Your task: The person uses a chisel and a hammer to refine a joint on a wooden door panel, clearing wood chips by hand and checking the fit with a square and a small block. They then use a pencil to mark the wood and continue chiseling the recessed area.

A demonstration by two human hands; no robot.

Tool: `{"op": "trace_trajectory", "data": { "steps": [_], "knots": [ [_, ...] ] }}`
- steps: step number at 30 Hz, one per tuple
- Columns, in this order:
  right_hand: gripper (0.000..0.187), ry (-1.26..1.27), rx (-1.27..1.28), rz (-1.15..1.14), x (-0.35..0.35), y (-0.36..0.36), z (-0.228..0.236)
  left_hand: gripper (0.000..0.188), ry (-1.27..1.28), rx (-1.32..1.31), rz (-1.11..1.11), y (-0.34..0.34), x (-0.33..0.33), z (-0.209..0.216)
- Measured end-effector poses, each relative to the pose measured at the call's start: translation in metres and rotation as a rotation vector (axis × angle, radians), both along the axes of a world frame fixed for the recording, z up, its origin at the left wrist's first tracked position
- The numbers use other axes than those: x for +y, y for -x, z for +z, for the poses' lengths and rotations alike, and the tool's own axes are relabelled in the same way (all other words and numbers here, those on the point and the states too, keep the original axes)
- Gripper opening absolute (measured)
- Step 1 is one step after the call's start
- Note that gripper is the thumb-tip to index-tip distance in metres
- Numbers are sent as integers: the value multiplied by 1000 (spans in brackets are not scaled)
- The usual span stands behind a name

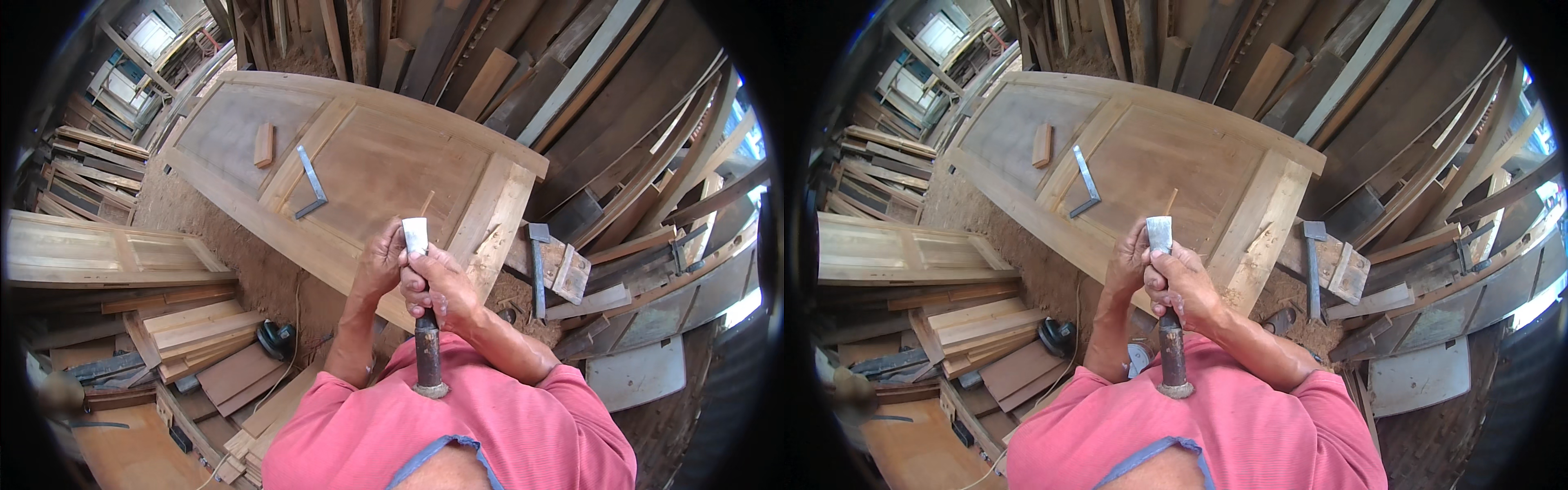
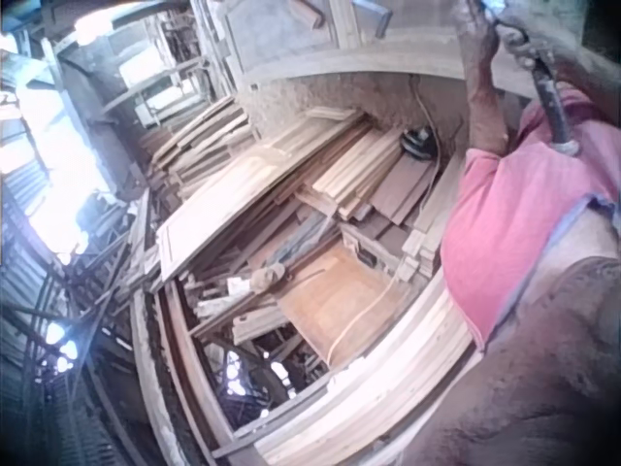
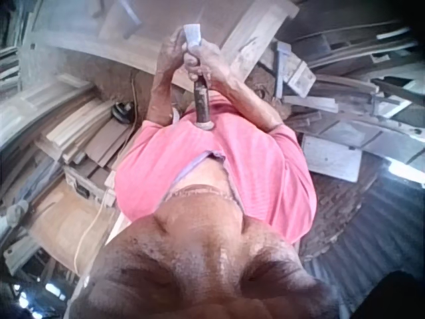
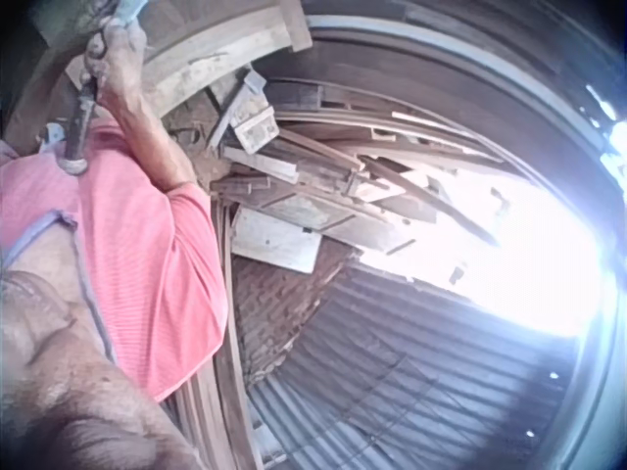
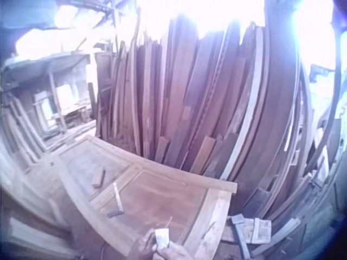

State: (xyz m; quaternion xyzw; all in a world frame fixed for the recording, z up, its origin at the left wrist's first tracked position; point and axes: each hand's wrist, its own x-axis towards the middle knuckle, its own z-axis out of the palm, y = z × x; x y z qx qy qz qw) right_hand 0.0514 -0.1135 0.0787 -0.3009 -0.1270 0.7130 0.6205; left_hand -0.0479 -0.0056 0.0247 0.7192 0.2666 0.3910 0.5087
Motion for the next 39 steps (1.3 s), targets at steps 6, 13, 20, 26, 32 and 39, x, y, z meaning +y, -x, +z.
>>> {"op": "trace_trajectory", "data": {
  "steps": [6, 13, 20, 26, 32, 39],
  "knots": [
    [15, 7, -81, -225, -25, -20, 33, 24, -402, 261, -67, 27, -27, 3],
    [14, 54, -1, -125, -20, -27, 6, 26, 113, 250, 8, 24, -28, -10],
    [15, -11, -33, 14, -13, -12, 5, 15, -415, 157, 84, 10, -16, 1],
    [17, 22, -85, -53, -25, -15, 5, 15, -275, 122, 69, 2, -35, 4],
    [16, -34, -259, -491, -59, -43, 37, 24, -399, 242, 38, 37, -62, -13],
    [20, 72, -927, -298, -18, -61, 2, 32, 510, -28, -160, 13, -56, -7]
  ]
}}
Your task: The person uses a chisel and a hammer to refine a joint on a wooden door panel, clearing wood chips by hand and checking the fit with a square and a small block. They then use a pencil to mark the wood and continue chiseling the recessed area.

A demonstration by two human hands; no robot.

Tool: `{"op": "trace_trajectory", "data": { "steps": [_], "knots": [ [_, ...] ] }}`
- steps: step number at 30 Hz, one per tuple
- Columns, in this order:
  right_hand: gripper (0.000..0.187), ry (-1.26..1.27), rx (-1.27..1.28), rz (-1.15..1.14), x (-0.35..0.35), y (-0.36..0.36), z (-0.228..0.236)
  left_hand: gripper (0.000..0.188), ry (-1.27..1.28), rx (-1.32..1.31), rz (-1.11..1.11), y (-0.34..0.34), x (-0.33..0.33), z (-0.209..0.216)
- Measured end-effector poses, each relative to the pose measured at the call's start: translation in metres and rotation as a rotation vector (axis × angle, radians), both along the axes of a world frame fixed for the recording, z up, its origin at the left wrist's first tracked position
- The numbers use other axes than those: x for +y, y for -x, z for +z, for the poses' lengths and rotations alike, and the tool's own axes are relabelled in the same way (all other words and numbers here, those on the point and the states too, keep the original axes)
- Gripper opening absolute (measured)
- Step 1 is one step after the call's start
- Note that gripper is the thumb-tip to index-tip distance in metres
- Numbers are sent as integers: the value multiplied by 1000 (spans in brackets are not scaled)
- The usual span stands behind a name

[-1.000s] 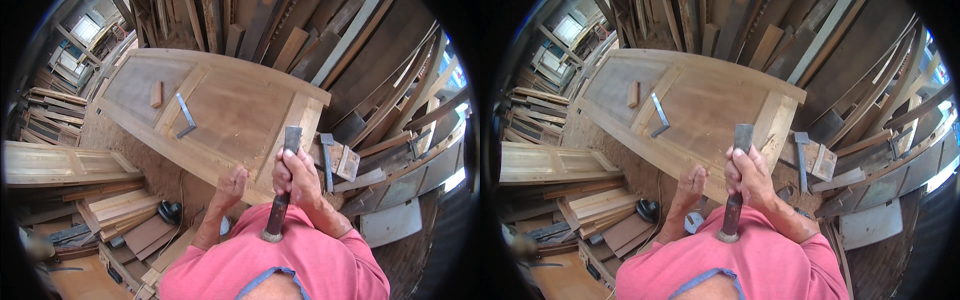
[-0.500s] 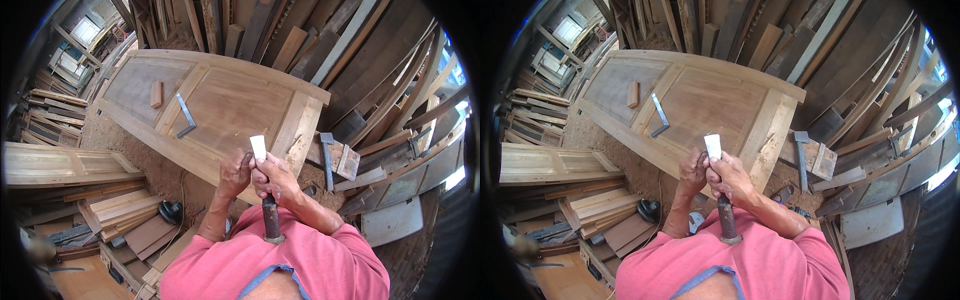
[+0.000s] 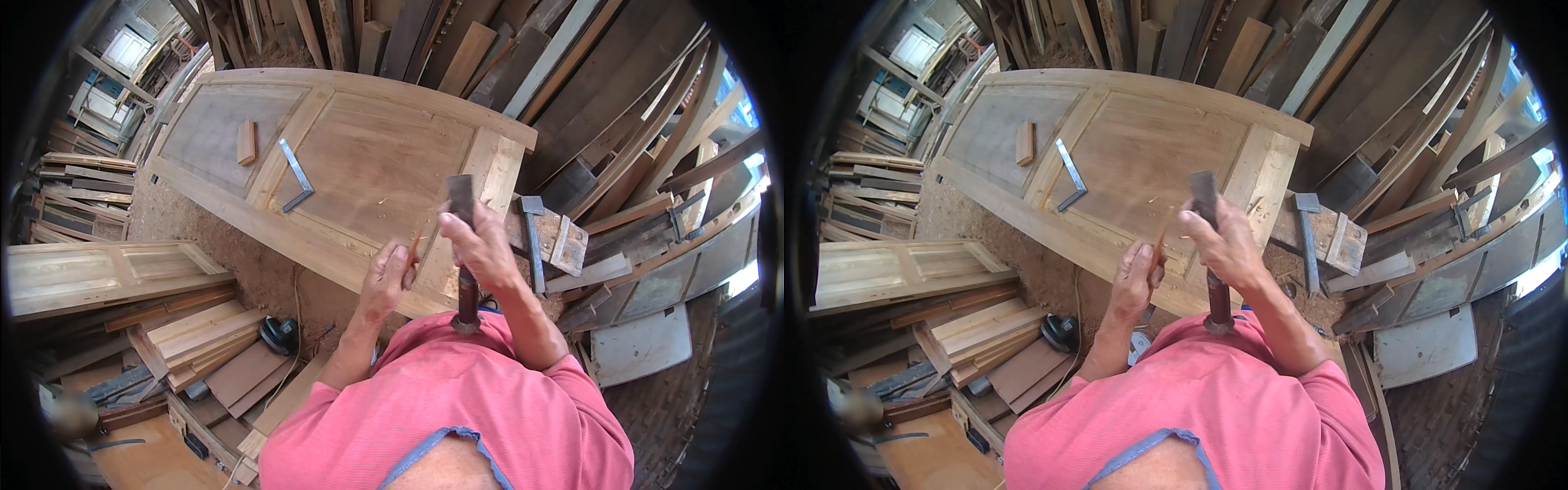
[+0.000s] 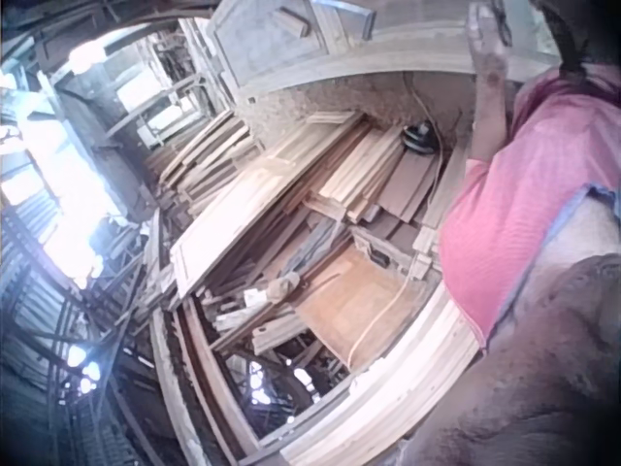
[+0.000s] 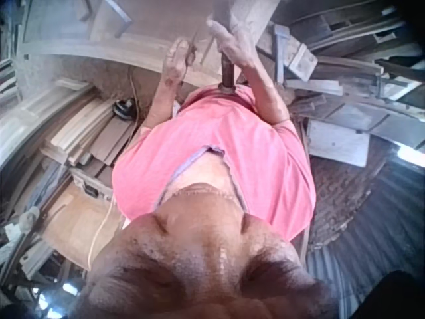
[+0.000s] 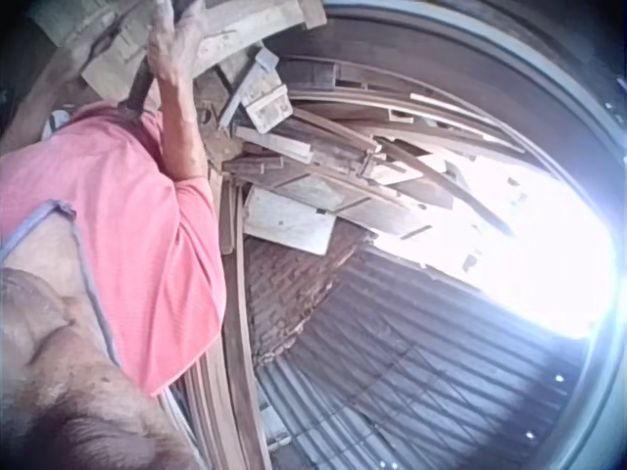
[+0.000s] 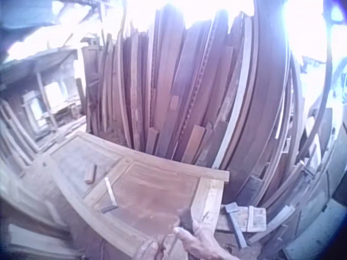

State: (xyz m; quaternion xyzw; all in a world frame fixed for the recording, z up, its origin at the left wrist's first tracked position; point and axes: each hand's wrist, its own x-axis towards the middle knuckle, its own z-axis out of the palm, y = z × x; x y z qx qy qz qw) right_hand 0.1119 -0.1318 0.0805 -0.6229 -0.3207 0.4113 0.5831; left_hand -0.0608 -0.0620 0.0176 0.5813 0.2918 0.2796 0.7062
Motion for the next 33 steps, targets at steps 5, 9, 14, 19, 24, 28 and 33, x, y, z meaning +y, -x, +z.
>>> {"op": "trace_trajectory", "data": {
  "steps": [5, 9, 14, 19, 24, 28, 33],
  "knots": [
    [19, -38, -50, 36, 12, -4, -6, 29, 184, -167, -51, -15, 5, 4],
    [20, 13, 64, 101, 12, -9, -8, 26, 539, -355, -136, -12, 12, -5],
    [27, -293, 602, -68, 15, 17, -15, 25, 412, -354, -57, -30, 31, -11],
    [22, -219, 912, 192, 12, 52, -18, 24, -56, -266, -20, -39, 50, -3],
    [20, -149, 910, 123, 4, 60, 0, 25, -34, -278, -20, -31, 43, 3],
    [21, -156, 811, 159, -1, 59, 1, 26, -262, -155, 72, -24, 38, 12],
    [21, -182, 809, 112, -3, 62, 3, 28, -424, -111, 108, -19, 32, 12]
  ]
}}
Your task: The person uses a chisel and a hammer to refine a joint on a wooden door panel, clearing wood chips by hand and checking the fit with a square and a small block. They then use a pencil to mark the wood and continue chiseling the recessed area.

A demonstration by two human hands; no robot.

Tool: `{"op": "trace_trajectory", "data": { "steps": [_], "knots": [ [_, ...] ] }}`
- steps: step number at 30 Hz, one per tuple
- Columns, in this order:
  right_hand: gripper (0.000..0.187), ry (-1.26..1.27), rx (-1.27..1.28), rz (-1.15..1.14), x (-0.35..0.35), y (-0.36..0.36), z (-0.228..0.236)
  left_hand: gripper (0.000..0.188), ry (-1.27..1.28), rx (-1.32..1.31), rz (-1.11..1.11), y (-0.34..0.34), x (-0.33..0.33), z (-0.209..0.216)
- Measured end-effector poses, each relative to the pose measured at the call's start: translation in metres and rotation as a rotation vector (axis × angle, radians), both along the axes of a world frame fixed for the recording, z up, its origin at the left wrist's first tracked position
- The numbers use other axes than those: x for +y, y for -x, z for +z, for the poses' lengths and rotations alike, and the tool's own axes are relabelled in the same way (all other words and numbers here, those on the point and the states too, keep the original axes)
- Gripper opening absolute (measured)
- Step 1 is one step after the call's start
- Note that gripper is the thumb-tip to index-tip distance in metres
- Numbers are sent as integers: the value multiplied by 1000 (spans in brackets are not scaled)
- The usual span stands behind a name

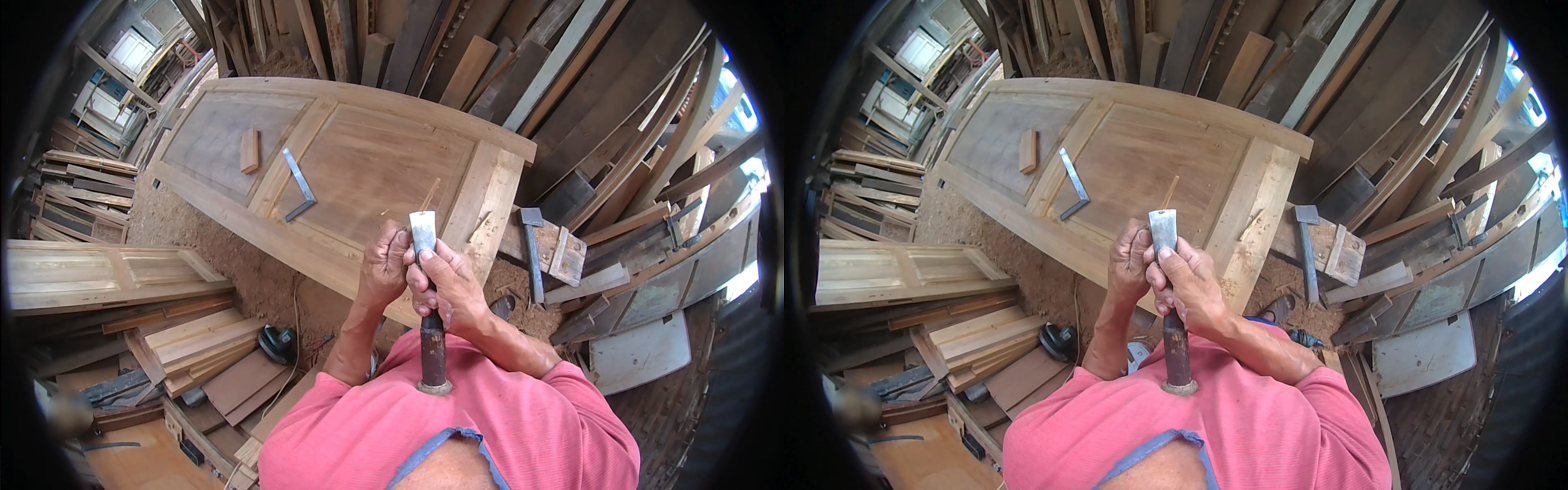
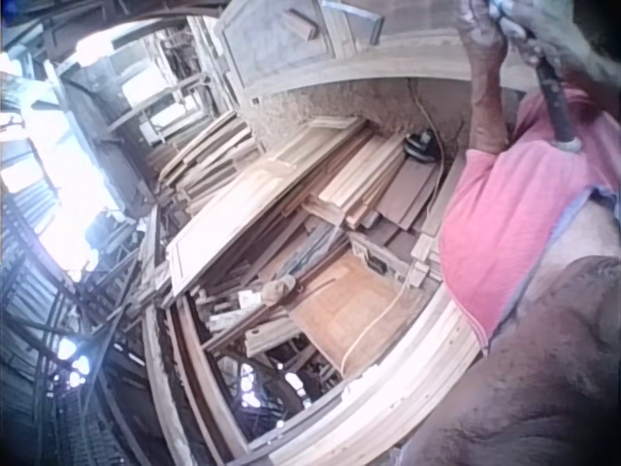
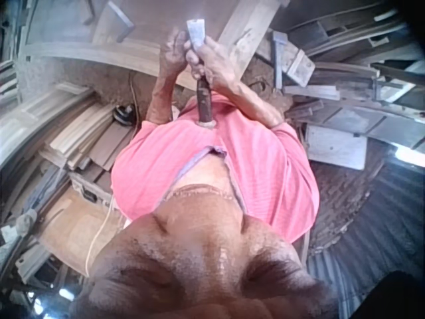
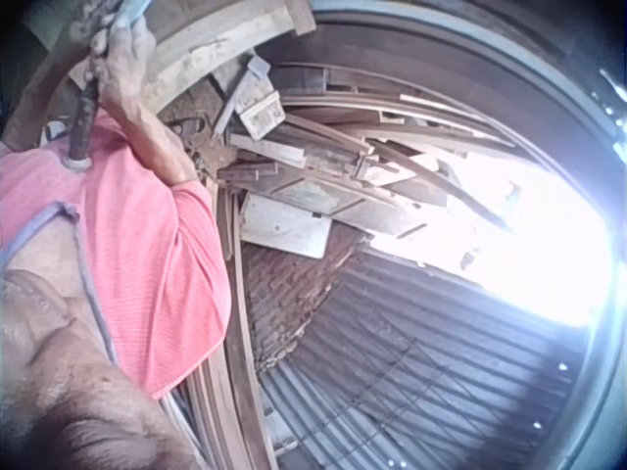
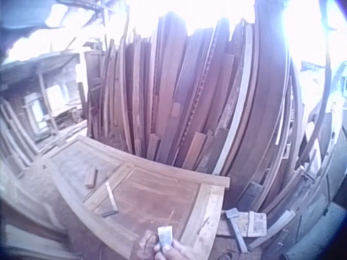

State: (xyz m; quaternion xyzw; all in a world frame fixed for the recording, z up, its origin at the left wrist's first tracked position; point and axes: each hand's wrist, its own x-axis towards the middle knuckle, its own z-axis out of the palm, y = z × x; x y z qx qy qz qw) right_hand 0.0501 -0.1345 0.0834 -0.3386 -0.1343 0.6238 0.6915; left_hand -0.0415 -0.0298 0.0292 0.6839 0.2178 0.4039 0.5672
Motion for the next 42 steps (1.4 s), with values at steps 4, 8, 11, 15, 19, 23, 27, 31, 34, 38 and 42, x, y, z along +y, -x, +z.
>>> {"op": "trace_trajectory", "data": {
  "steps": [4, 8, 11, 15, 19, 23, 27, 31, 34, 38, 42],
  "knots": [
    [22, 50, -276, -224, -20, -23, 21, 27, -299, 237, -27, 17, -16, 1],
    [21, -46, -271, -393, -55, -54, 39, 24, 364, 144, -128, 74, -41, -71],
    [20, 83, -402, -355, -35, -72, 0, 19, 693, -21, -245, 47, -27, -37],
    [20, 195, -687, -238, -7, -61, -8, 19, 486, 22, -307, 10, -22, -16],
    [17, 188, -757, -275, -10, -67, -4, 12, 239, 88, -234, 0, -22, -18],
    [18, 216, -965, -298, -13, -79, -18, 14, 144, 188, -253, -3, -26, -17],
    [17, 177, -917, -317, -17, -79, -23, 20, 408, 116, -408, -4, -24, -18],
    [15, 185, -794, -218, -17, -76, -19, 28, 597, 63, -522, -5, -27, -21],
    [16, 165, -566, -266, -15, -69, -24, 28, 678, -4, -490, -12, -29, -19],
    [22, 8, -40, -438, -8, -51, -28, 24, 703, -145, -325, -29, -13, -29],
    [21, -41, 182, -76, -6, -37, -32, 23, 632, -118, -252, -40, 5, -25]
  ]
}}
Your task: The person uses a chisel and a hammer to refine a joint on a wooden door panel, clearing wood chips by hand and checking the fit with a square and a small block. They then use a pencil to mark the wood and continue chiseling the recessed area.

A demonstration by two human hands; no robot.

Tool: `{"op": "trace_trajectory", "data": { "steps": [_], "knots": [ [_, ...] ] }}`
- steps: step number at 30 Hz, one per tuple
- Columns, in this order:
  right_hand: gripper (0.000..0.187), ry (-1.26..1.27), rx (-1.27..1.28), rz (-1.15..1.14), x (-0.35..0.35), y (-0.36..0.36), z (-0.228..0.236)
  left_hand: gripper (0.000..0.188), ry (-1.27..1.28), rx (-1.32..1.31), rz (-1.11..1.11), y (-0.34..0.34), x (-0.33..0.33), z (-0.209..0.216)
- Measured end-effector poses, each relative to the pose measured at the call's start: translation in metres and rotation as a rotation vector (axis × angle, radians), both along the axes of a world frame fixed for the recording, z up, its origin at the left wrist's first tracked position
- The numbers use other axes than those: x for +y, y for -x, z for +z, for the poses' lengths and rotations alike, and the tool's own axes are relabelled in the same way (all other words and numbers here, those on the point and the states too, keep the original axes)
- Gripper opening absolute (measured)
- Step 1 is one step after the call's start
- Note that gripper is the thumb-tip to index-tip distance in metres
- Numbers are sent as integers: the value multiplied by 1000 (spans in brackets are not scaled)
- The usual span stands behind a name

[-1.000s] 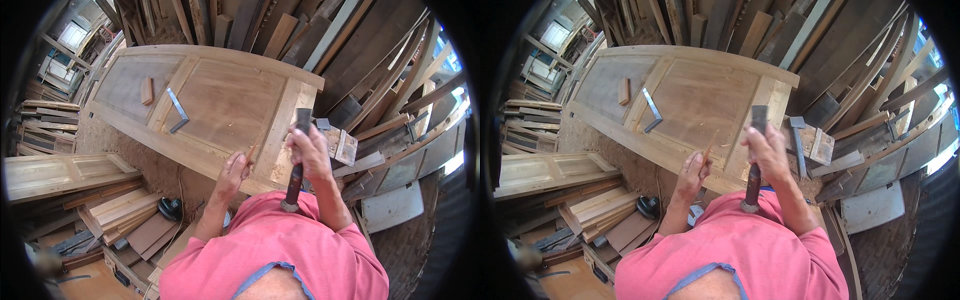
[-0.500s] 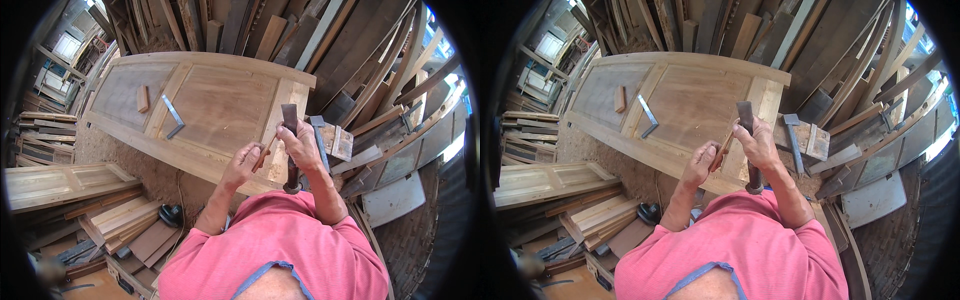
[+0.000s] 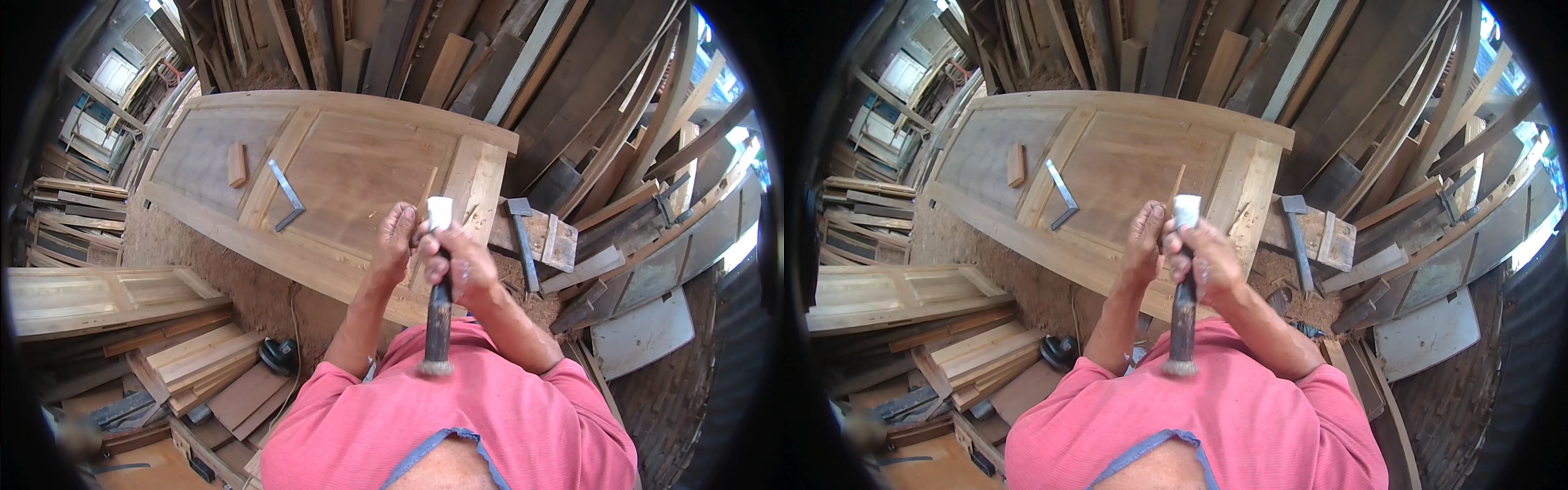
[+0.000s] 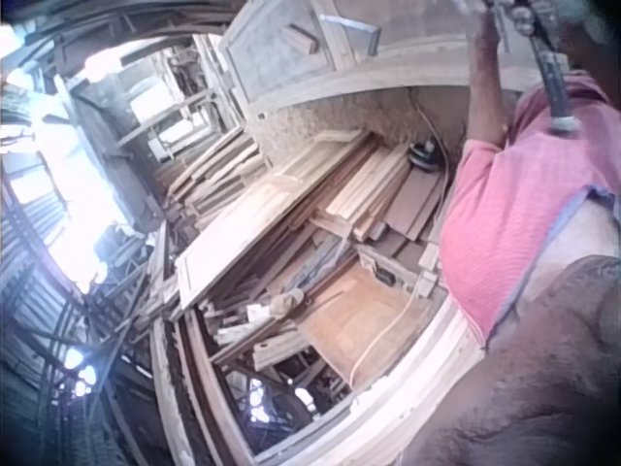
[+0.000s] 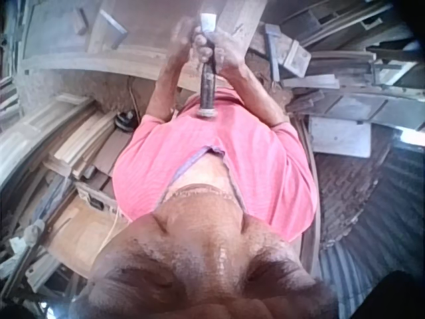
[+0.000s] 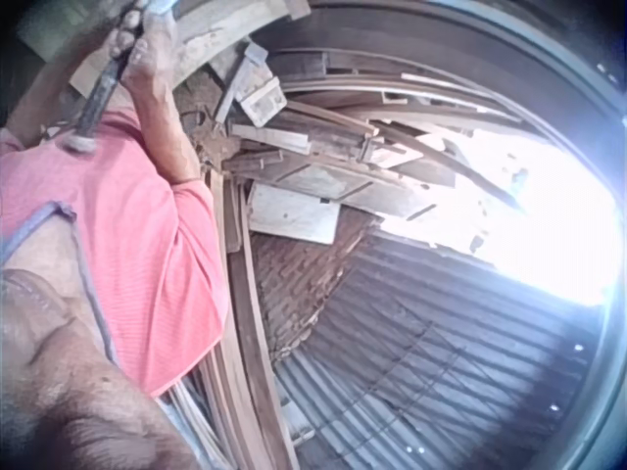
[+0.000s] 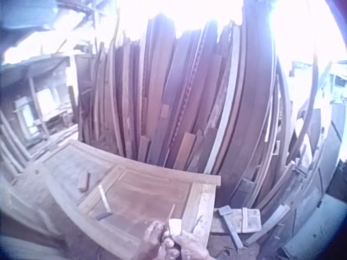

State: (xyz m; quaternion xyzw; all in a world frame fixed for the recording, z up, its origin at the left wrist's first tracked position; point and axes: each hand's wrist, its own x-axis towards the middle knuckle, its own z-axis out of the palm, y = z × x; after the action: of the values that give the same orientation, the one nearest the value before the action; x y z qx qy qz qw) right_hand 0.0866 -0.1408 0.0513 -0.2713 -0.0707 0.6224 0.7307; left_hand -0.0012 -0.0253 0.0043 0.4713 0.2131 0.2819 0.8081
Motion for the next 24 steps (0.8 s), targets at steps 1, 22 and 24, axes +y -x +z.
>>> {"op": "trace_trajectory", "data": {
  "steps": [1, 22, 24],
  "knots": [
    [21, -3, 32, 63, 0, 7, 1, 23, -48, -13, -18, 0, 6, -3],
    [15, 66, -45, -22, -14, 12, 26, 20, 161, -130, -125, 38, -15, -2],
    [15, 28, -44, -3, -10, 16, 24, 19, 90, -125, -217, 34, -4, 0]
  ]
}}
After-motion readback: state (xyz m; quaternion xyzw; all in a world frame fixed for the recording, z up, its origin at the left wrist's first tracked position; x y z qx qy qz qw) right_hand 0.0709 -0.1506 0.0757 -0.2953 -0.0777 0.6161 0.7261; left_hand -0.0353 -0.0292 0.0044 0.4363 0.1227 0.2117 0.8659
